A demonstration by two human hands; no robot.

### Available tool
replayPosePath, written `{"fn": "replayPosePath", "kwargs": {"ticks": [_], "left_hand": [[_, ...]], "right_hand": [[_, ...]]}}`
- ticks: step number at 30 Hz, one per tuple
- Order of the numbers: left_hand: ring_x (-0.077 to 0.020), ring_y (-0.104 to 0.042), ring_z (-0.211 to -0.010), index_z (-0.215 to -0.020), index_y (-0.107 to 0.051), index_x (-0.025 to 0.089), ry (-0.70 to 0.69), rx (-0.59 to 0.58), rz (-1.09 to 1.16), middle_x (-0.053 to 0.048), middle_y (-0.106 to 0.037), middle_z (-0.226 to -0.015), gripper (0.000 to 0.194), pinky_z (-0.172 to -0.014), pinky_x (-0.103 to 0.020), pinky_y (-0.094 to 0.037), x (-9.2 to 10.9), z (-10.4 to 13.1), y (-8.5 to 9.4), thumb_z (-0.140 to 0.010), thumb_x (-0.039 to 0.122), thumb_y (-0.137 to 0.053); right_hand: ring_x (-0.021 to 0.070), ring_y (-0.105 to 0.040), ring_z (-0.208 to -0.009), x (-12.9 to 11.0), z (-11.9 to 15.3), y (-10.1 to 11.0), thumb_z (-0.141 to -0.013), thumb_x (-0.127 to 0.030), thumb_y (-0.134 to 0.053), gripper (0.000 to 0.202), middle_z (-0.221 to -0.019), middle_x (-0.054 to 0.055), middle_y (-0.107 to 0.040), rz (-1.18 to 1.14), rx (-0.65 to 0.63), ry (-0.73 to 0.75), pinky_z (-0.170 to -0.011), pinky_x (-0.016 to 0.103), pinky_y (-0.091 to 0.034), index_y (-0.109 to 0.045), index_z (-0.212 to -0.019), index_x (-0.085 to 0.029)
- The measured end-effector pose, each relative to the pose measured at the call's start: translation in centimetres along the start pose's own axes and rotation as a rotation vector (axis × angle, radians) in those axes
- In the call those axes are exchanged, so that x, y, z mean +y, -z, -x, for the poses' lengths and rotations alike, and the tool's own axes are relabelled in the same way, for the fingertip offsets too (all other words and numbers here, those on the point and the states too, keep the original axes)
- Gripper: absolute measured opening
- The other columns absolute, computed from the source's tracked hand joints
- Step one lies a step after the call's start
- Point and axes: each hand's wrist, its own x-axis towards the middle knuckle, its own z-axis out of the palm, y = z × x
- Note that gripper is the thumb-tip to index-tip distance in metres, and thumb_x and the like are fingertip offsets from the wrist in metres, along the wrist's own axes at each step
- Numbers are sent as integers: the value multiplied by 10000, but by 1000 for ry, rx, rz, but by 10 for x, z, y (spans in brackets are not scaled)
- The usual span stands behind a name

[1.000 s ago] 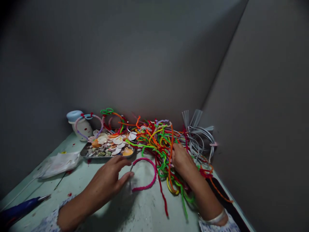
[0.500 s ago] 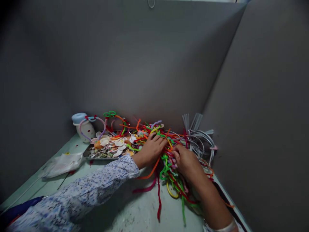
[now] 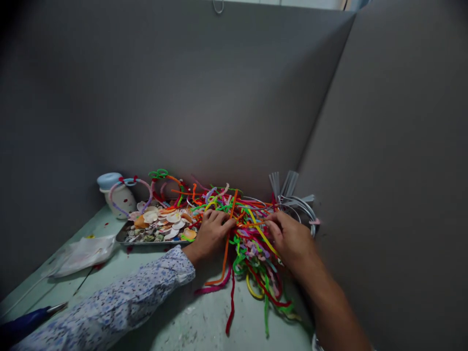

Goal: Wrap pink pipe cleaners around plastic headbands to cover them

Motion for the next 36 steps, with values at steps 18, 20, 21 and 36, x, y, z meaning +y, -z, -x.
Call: {"fn": "replayPosePath", "kwargs": {"ticks": [18, 20, 21, 36], "left_hand": [[-241, -496, -921, -1042, -628, 204, 1, 17, -5, -83, -598, -948, 206, -857, -415, -322, 2, -2, 4, -899, 230, -483], [-238, -497, -913, -1057, -627, 207, -6, 10, -11, -79, -596, -943, 218, -862, -416, -322, 3, -2, 5, -905, 233, -473], [-236, -496, -914, -1066, -627, 209, -5, 12, -15, -78, -595, -944, 225, -864, -416, -321, 3, -3, 5, -909, 239, -469], [-214, -499, -918, -1056, -611, 243, -30, 35, -56, -55, -588, -934, 229, -879, -396, -306, 8, -6, 3, -948, 274, -411]], "right_hand": [[193, -613, -766, -13, 7, -22, -830, -268, -532, 197, -879, 49, -622, 153, -228, 97, -651, 274, -424, -708, -918, -253], [197, -611, -776, -15, 6, -26, -858, -274, -494, 212, -882, 59, -615, 209, -255, 102, -644, 274, -415, -702, -885, -238], [197, -611, -771, -15, 5, -26, -869, -278, -477, 225, -876, 61, -617, 217, -263, 100, -637, 274, -413, -696, -856, -230], [224, -632, -749, -8, 4, -30, -873, -273, -436, 217, -862, 75, -662, 223, -287, 87, -624, 297, -421, -643, -847, -215]]}}
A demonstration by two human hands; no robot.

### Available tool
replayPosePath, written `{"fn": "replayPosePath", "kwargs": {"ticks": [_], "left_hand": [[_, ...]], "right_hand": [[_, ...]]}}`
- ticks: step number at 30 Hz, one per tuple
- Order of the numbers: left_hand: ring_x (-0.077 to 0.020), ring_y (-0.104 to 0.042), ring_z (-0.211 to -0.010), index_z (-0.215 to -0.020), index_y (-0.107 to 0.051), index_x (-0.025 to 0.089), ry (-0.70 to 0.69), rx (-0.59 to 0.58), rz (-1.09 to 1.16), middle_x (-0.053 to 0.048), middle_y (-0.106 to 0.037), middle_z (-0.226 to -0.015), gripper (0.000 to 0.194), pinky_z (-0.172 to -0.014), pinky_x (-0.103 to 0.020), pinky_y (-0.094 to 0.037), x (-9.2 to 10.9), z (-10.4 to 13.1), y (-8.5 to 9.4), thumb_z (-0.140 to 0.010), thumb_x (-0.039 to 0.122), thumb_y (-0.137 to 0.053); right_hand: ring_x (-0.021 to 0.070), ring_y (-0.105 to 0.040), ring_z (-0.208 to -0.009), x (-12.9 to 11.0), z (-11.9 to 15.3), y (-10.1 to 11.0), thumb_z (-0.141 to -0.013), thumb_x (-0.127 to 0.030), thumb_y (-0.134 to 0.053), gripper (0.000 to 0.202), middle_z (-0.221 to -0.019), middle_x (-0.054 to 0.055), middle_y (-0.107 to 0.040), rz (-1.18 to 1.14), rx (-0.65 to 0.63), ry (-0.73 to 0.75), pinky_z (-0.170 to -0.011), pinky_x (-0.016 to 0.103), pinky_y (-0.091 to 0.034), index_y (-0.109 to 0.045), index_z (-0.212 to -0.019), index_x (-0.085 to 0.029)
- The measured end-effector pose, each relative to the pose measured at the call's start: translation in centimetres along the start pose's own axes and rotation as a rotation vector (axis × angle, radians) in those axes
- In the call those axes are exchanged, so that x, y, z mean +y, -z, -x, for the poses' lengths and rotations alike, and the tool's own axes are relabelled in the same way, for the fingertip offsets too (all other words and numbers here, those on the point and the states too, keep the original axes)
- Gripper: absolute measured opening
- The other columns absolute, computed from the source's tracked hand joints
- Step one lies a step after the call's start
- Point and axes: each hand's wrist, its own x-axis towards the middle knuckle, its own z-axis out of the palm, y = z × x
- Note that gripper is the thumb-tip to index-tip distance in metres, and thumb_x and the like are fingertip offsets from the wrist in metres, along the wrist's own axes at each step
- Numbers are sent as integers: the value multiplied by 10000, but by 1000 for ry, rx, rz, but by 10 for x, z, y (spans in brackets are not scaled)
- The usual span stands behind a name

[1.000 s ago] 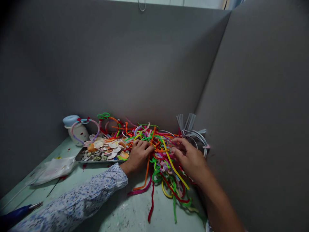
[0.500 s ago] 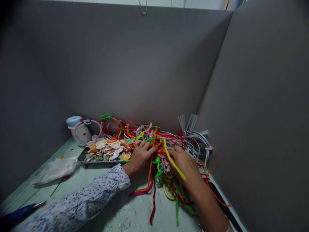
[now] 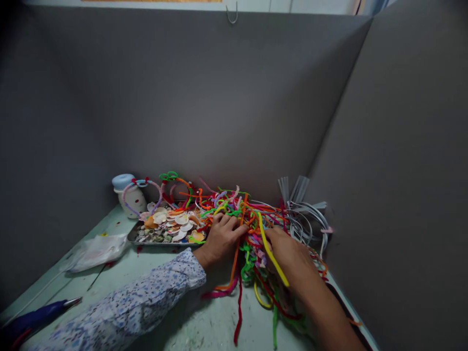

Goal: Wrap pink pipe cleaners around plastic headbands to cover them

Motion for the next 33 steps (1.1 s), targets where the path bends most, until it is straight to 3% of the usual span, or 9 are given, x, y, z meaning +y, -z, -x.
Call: {"fn": "replayPosePath", "kwargs": {"ticks": [5, 7, 11, 19, 24, 30, 33], "left_hand": [[-229, -493, -941, -1080, -611, 244, 65, -10, -22, -71, -584, -970, 227, -882, -406, -311, -5, -8, 2, -935, 273, -438], [-235, -492, -947, -1090, -609, 242, 74, -16, -30, -76, -583, -975, 233, -882, -408, -313, -7, -10, 2, -934, 270, -439], [-243, -485, -956, -1085, -608, 242, 39, -17, -34, -79, -580, -992, 236, -879, -413, -316, -10, -14, 2, -936, 268, -428], [-246, -479, -980, -1089, -604, 239, 92, 6, -20, -83, -568, -1001, 234, -888, -421, -318, -18, -27, -2, -929, 261, -435], [-238, -486, -969, -1038, -614, 236, 75, 26, -41, -76, -566, -990, 220, -876, -408, -325, -17, -34, -5, -940, 261, -419], [-253, -485, -962, -1032, -612, 251, 80, 65, -71, -73, -571, -983, 202, -871, -420, -319, -22, -40, -5, -934, 263, -436], [-255, -487, -956, -1016, -617, 245, 76, 73, -72, -75, -580, -979, 188, -868, -419, -317, -25, -38, -5, -928, 269, -452]], "right_hand": [[211, -612, -705, 6, 10, 11, -870, -340, -430, 230, -803, 62, -676, -86, 147, 9, -639, 299, -440, -616, -794, -228], [207, -612, -712, 9, 14, 20, -869, -368, -423, 250, -795, 62, -679, -125, 119, 45, -637, 292, -441, -612, -775, -234], [199, -580, -593, 12, 21, 37, -830, -391, -438, 249, -678, 58, -656, -104, 87, -21, -545, 293, -395, -590, -708, -235], [232, -605, -597, 17, 47, 64, -791, -406, -488, 195, -691, 66, -668, -110, 183, -28, -552, 336, -428, -613, -733, -268], [234, -605, -587, 10, 58, 71, -771, -393, -472, 183, -721, 84, -662, -52, 323, -65, -540, 357, -428, -599, -709, -277], [212, -594, -569, -5, 64, 82, -784, -387, -460, 210, -711, 82, -658, 15, 298, -108, -528, 325, -420, -594, -703, -247], [200, -597, -577, -7, 62, 81, -805, -378, -461, 232, -685, 66, -662, -4, 190, -134, -533, 295, -408, -621, -736, -225]]}}
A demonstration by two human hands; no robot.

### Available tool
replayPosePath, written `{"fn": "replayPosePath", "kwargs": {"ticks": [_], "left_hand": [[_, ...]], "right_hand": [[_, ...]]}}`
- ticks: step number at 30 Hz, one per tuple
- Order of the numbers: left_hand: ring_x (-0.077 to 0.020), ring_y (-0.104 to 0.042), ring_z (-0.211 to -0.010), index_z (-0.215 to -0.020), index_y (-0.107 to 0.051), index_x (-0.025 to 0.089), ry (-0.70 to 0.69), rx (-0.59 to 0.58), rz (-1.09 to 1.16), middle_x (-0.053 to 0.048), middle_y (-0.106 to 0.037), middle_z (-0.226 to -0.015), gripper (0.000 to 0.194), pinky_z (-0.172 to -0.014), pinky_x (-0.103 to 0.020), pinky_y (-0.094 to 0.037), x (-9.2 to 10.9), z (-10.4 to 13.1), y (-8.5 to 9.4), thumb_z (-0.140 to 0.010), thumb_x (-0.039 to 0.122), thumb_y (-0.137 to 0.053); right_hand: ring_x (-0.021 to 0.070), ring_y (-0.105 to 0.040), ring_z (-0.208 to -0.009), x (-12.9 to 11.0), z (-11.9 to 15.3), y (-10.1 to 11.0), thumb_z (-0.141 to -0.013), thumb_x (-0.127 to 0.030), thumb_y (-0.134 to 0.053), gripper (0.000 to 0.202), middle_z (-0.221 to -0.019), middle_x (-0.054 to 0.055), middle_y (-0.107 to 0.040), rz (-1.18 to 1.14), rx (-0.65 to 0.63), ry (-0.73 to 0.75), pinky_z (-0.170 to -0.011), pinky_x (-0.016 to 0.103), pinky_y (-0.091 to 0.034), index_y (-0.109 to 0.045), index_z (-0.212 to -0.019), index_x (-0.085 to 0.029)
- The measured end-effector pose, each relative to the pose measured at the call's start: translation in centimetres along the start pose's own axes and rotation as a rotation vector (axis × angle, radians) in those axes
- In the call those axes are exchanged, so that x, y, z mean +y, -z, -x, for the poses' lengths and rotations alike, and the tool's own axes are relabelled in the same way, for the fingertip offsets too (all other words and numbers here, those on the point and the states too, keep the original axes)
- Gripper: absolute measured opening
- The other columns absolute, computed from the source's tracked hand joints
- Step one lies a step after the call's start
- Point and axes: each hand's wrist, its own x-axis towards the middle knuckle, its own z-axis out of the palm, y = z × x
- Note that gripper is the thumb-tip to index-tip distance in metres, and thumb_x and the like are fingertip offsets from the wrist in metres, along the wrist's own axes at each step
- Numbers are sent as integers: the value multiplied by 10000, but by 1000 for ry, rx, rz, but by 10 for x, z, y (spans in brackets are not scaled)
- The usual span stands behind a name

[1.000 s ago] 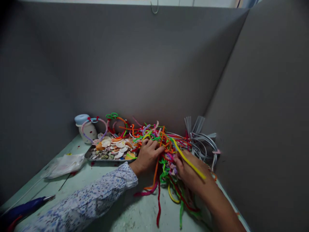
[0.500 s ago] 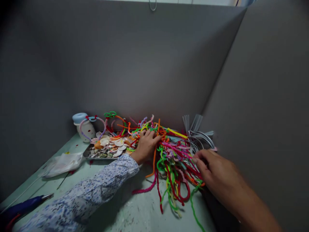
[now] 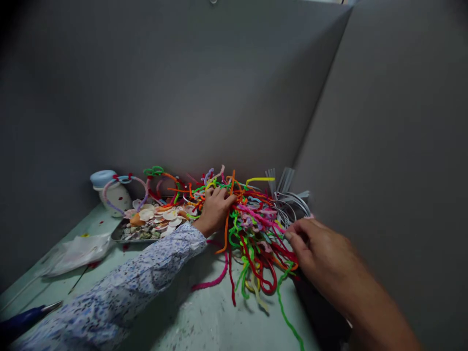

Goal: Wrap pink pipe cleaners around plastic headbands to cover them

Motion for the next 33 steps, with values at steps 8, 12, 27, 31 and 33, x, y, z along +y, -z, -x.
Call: {"fn": "replayPosePath", "kwargs": {"ticks": [8, 12, 27, 31, 33], "left_hand": [[-253, -490, -928, -986, -615, 235, -37, 6, -6, -70, -581, -951, 181, -845, -413, -310, 0, 8, 3, -929, 273, -447], [-256, -489, -943, -1011, -611, 220, -72, -2, -10, -82, -581, -970, 195, -853, -415, -301, -4, 1, 8, -930, 257, -437], [-250, -493, -935, -1059, -612, 223, -172, -52, -28, -87, -592, -970, 236, -855, -419, -298, -13, -15, 4, -938, 232, -409], [-256, -495, -939, -1050, -609, 228, -162, -49, -48, -86, -594, -972, 231, -851, -419, -305, -9, -12, -1, -942, 235, -405], [-258, -496, -944, -1041, -607, 221, -145, -39, -59, -89, -593, -973, 234, -856, -421, -306, -7, -11, -4, -945, 228, -393]], "right_hand": [[189, -626, -643, -9, -20, -30, -829, -419, -523, 255, -722, 31, -708, -155, -309, -23, -564, 259, -410, -678, -843, -218], [206, -654, -685, -9, -29, -44, -860, -395, -464, 304, -784, 41, -738, -148, -182, -69, -595, 267, -421, -709, -884, -216], [217, -640, -623, 0, -32, -49, -833, -381, -467, 315, -717, 47, -731, 2, -34, -39, -539, 276, -384, -733, -862, -214], [216, -634, -626, -2, -31, -47, -827, -378, -466, 309, -729, 47, -731, 28, -23, -55, -530, 275, -372, -732, -868, -226], [220, -634, -625, -2, -29, -45, -828, -382, -455, 312, -713, 45, -725, 41, -26, -64, -531, 278, -375, -729, -859, -234]]}}
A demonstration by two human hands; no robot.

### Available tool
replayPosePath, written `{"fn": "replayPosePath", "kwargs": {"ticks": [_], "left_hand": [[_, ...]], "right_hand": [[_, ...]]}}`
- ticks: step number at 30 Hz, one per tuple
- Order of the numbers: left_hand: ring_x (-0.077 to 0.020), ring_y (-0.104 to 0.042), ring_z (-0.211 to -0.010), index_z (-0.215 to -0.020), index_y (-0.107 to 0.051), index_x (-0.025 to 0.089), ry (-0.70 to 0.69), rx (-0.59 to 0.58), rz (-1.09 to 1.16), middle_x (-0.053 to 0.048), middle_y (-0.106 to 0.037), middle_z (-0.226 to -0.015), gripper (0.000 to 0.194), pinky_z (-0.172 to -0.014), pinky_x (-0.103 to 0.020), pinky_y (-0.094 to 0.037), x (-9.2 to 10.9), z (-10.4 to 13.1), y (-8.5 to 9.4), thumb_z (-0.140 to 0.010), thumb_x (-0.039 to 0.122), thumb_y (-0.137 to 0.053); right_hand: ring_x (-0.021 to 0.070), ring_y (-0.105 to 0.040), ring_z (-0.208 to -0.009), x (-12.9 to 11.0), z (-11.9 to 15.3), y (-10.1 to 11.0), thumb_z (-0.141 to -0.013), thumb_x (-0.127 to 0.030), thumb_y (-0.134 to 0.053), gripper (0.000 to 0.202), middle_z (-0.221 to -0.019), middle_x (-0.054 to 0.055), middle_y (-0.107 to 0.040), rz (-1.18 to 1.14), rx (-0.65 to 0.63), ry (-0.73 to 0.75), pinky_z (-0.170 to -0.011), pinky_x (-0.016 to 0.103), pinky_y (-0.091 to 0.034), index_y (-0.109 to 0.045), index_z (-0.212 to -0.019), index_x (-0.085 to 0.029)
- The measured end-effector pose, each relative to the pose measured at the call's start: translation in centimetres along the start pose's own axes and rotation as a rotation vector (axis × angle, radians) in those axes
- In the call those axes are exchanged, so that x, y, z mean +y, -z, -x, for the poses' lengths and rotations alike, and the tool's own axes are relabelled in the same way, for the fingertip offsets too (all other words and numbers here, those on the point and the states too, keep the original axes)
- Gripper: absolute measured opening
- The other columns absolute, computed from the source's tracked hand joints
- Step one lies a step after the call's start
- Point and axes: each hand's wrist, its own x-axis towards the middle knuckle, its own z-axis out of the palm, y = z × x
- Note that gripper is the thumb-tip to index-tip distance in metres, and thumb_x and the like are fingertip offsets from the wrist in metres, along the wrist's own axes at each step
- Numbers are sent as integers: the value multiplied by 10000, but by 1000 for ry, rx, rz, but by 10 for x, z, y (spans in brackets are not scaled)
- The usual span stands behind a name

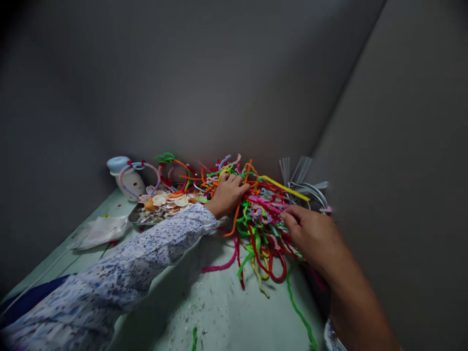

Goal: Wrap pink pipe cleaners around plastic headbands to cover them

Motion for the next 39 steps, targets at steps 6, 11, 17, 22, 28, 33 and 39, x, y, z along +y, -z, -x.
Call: {"fn": "replayPosePath", "kwargs": {"ticks": [6, 11, 17, 22, 28, 33, 39], "left_hand": [[-258, -506, -947, -1022, -607, 191, 101, -59, -11, -113, -596, -977, 227, -839, -417, -331, -8, 6, -7, -942, 227, -398], [-260, -500, -996, -1046, -577, 183, 114, -67, 0, -118, -583, -1030, 212, -870, -425, -338, -10, 7, -6, -937, 200, -397], [-242, -515, -1029, -1273, -454, 191, 92, -92, 66, -130, -566, -1135, 383, -887, -402, -356, 10, -1, 3, -892, 149, -461], [-322, -419, -1221, -1350, -432, 224, 7, -94, 327, -133, -480, -1368, 665, -1018, -533, -249, 20, 10, 48, -720, 134, -625], [-196, -585, -1021, -1104, -616, 185, 430, 45, 1245, -82, -655, -1130, 274, -906, -361, -430, 15, 53, 116, -867, 191, -479], [-109, -586, -706, -993, -618, 148, 775, 7, 1836, -56, -661, -915, 238, -644, -233, -401, 12, 101, 129, -880, 347, -554], [-81, -535, -620, -850, -639, 137, 920, -11, 1917, -5, -602, -741, 195, -578, -217, -340, 23, 146, 125, -826, 331, -648]], "right_hand": [[244, -624, -553, 15, 16, 34, -788, -429, -459, 308, -617, 58, -687, -7, 81, -64, -498, 311, -387, -700, -758, -240], [234, -601, -518, 17, 29, 55, -773, -531, -495, 331, -612, 41, -671, -206, 126, -161, -454, 308, -392, -695, -804, -269], [134, -489, -485, -1, 24, 45, -760, -491, -638, 299, -678, 46, -624, -931, 132, -268, -392, 238, -349, -635, -872, -214], [51, -413, -425, -18, 26, 28, -765, -415, -697, 299, -687, -17, -606, -1361, -287, -223, -379, 161, -309, -571, -963, -230], [38, -433, -414, -45, 33, 3, -839, -412, -634, 239, -679, -19, -618, -1312, -676, -60, -369, 150, -303, -565, -907, -193], [30, -382, -373, -68, 38, -12, -857, -427, -593, 241, -614, -33, -626, -1153, -904, 21, -356, 146, -266, -544, -849, -192], [41, -384, -399, -87, 48, -23, -854, -391, -595, 210, -598, -28, -647, -939, -1152, 217, -389, 147, -281, -567, -811, -188]]}}
